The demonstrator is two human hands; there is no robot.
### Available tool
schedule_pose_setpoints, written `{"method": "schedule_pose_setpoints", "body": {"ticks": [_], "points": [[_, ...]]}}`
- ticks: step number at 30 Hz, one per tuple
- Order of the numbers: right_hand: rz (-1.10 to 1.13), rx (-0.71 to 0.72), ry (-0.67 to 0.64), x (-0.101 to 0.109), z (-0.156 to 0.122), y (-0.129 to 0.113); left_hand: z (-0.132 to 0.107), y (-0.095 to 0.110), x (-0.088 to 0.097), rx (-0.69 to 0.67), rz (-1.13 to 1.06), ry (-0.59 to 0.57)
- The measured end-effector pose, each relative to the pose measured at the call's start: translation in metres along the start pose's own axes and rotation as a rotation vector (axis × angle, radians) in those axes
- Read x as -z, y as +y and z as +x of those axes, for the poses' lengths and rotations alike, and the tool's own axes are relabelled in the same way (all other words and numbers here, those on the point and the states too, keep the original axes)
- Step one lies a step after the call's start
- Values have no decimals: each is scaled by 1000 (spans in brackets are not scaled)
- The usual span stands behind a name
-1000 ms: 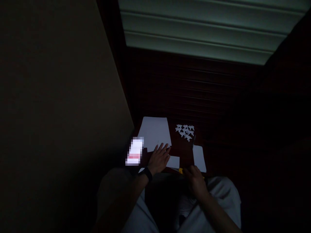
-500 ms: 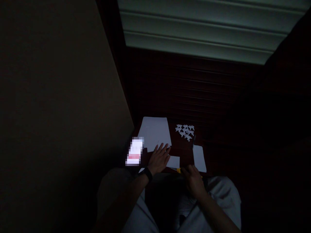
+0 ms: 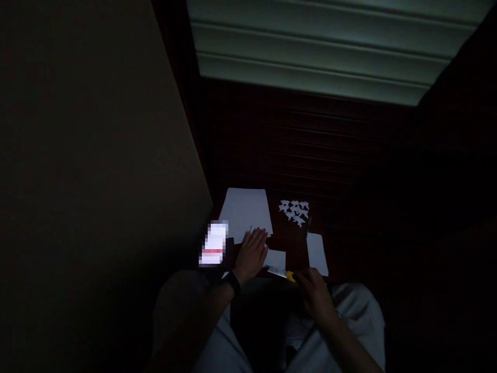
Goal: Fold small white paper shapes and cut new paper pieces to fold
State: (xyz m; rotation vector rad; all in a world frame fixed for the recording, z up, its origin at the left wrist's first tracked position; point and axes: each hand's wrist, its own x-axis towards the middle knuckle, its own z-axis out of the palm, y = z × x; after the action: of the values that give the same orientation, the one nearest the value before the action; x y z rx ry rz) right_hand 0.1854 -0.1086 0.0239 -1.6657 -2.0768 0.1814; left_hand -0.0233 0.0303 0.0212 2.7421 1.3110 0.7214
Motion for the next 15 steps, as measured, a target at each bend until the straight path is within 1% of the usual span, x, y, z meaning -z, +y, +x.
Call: {"method": "schedule_pose_setpoints", "body": {"ticks": [3, 7, 9, 11, 13, 15], "points": [[66, -41, 128, 3, 3, 3, -4, 7, 9, -44, -26, 11], [118, -101, 257, 3, 11, 6, -21, 24, 13, -157, -51, -57], [136, -117, 288, 2, 14, 7, -34, 30, 9, -195, -61, -119], [155, -138, 305, 1, 15, 8, -47, 31, 2, -210, -64, -161], [171, -164, 321, 0, 15, 8, -59, 29, -4, -238, -83, -183], [180, -194, 343, -1, 15, 8, -68, 27, -7, -263, -155, -178]]}}
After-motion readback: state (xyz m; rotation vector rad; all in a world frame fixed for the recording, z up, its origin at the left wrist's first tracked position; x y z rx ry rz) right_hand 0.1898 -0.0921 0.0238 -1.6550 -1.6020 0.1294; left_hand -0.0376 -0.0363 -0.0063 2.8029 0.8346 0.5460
